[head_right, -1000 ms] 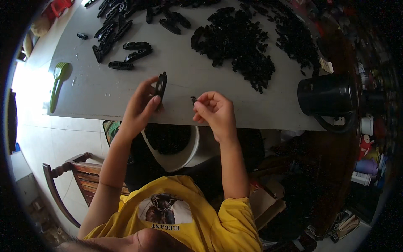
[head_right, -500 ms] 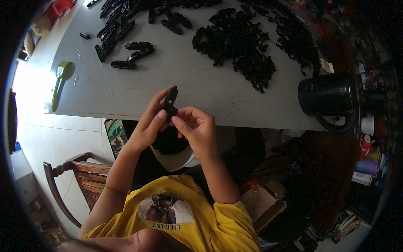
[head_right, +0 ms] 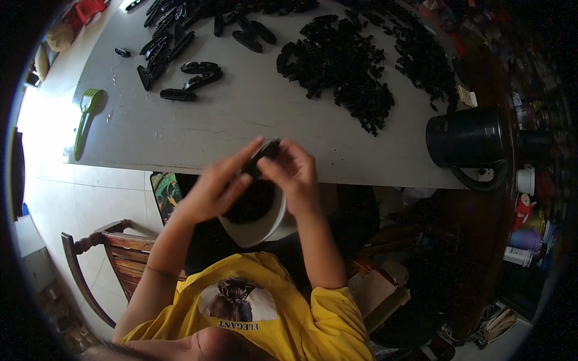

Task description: Manually assembling small black plastic components at a white table.

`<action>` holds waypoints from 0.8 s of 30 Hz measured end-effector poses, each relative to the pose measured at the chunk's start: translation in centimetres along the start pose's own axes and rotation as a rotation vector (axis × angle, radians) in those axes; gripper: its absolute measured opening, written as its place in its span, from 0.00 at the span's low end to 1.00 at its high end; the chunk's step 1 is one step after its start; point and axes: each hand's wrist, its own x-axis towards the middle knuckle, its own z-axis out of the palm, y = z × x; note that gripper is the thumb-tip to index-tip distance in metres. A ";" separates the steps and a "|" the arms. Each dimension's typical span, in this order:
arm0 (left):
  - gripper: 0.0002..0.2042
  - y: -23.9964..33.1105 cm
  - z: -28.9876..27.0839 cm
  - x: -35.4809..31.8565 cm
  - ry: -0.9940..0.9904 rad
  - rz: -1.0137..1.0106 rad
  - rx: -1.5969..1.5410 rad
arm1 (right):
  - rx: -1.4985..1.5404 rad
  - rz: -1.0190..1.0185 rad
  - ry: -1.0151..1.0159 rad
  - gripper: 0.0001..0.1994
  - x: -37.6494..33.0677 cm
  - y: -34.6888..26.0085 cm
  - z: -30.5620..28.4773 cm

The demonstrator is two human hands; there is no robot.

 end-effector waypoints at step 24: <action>0.13 -3.0 -2.7 1.1 0.364 -0.142 -0.590 | -1.227 -0.495 0.182 0.04 5.9 -4.5 -5.1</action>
